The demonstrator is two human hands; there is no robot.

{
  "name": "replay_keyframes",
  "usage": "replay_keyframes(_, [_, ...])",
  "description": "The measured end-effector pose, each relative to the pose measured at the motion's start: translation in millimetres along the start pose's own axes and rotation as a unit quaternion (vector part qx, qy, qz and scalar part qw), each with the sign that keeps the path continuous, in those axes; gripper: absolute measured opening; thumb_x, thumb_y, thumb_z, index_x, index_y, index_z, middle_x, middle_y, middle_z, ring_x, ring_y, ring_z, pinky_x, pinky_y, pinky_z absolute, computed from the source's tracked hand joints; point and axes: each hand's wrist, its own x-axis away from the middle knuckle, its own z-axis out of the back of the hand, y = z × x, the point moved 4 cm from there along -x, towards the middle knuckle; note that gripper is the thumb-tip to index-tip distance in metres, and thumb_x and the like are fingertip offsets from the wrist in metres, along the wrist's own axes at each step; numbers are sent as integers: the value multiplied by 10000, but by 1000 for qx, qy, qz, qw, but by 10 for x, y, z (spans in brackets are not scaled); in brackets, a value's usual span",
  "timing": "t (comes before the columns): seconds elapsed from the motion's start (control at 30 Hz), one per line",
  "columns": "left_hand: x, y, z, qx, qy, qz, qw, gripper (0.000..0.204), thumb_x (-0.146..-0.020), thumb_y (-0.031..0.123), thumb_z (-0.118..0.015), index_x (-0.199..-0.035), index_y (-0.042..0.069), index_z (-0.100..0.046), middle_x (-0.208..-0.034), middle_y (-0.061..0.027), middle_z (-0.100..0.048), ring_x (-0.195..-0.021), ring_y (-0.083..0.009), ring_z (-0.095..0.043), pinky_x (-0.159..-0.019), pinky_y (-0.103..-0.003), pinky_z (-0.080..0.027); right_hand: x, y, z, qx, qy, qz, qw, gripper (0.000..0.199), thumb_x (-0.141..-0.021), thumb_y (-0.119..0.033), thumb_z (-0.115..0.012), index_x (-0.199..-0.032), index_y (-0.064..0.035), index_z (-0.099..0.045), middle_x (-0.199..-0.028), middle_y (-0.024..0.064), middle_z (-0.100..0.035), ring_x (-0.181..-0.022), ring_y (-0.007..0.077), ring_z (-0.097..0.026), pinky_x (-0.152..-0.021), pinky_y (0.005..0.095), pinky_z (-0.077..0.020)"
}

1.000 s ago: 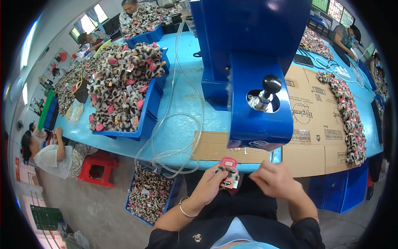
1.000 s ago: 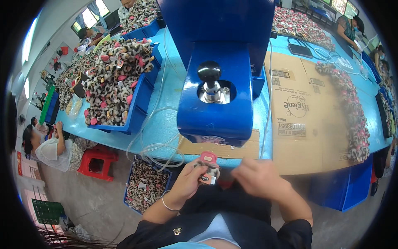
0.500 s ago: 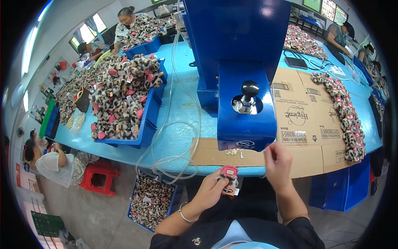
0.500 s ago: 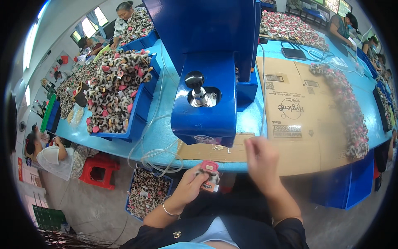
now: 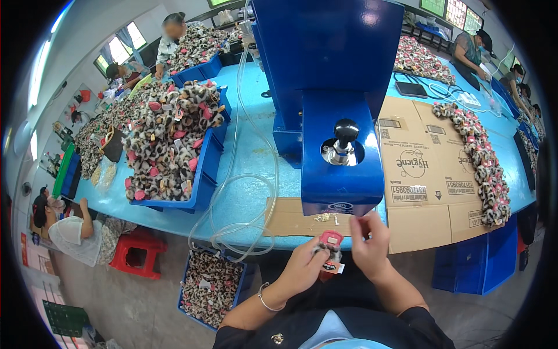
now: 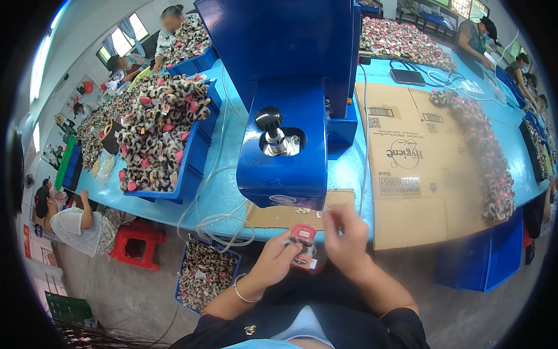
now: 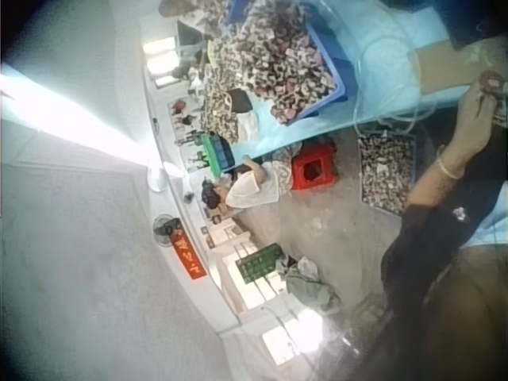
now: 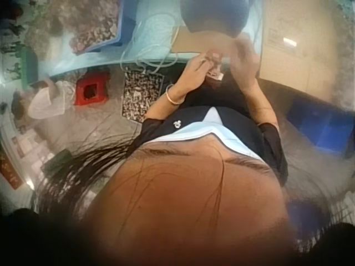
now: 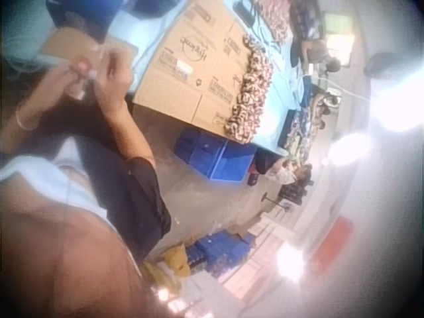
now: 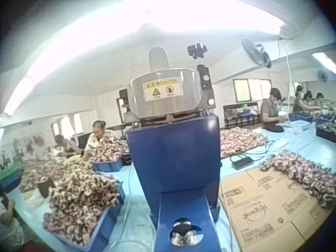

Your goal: Using a press machine to assemble small decorative components or accessories.

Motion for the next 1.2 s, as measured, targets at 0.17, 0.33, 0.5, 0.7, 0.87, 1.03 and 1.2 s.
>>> replay_keyframes(0.17, [-100, -168, 92, 141, 29, 16, 989, 285, -1004, 121, -450, -1261, 23, -526, -1045, -59, -637, -907, -99, -611, -754, -252, -506, 96, -217, -49, -60, -54, 3, 997, 209, -824, -36, -719, -1008, -30, -620, -828, 119, -613, -644, 177, -606, -514, 283, -449])
replay_keyframes(0.33, [-171, -18, 52, 202, 66, 36, 977, 297, -1005, 132, -451, -1285, 51, -510, -1077, -39, -616, -950, -92, -590, -729, -226, -495, 164, -353, -137, 12, -120, 37, 992, 342, -769, -41, -765, -1094, -57, -662, -904, 130, -619, -729, 273, -646, -608, 353, -526])
replay_keyframes(0.5, [-257, 37, 67, 186, 97, 19, 977, 236, -1004, 165, -498, -1196, 46, -566, -1012, -36, -630, -875, -82, -617, -667, -202, -495, 113, -288, -160, -16, -84, 48, 995, 368, -759, -27, -765, -1111, -46, -663, -928, 145, -633, -754, 293, -658, -619, 357, -535])
replay_keyframes(0.7, [-266, 163, 79, 195, 138, -13, 971, 145, -988, 148, -580, -1009, 30, -661, -868, 5, -644, -715, -29, -574, -570, -180, -468, 0, -382, -137, -23, -45, 91, 995, 426, -760, -40, -764, -1173, -54, -660, -955, 143, -661, -770, 295, -669, -633, 361, -550])
replay_keyframes(0.87, [-258, 251, 70, 231, 153, -26, 960, 137, -980, 144, -592, -980, 27, -662, -845, 3, -651, -692, -39, -586, -552, -179, -459, -52, -394, -151, 36, -90, 114, 989, 434, -777, -99, -766, -1196, -58, -663, -946, 129, -675, -743, 271, -679, -610, 348, -553])
replay_keyframes(1.03, [-325, 267, 41, 286, 143, -52, 946, 114, -970, 133, -600, -959, 38, -662, -831, -5, -657, -669, -52, -597, -523, -179, -439, -50, -375, -159, 2, -32, 129, 991, 390, -757, -37, -769, -1139, -43, -688, -881, 126, -673, -710, 265, -674, -592, 339, -548])
replay_keyframes(1.2, [-360, 417, 8, 272, 186, -82, 941, 94, -957, 134, -617, -933, 55, -661, -818, -8, -661, -651, -49, -594, -515, -181, -433, -33, -357, -159, -28, -4, 113, 993, 386, -737, 27, -765, -1113, -21, -692, -854, 135, -665, -678, 249, -665, -572, 330, -532])
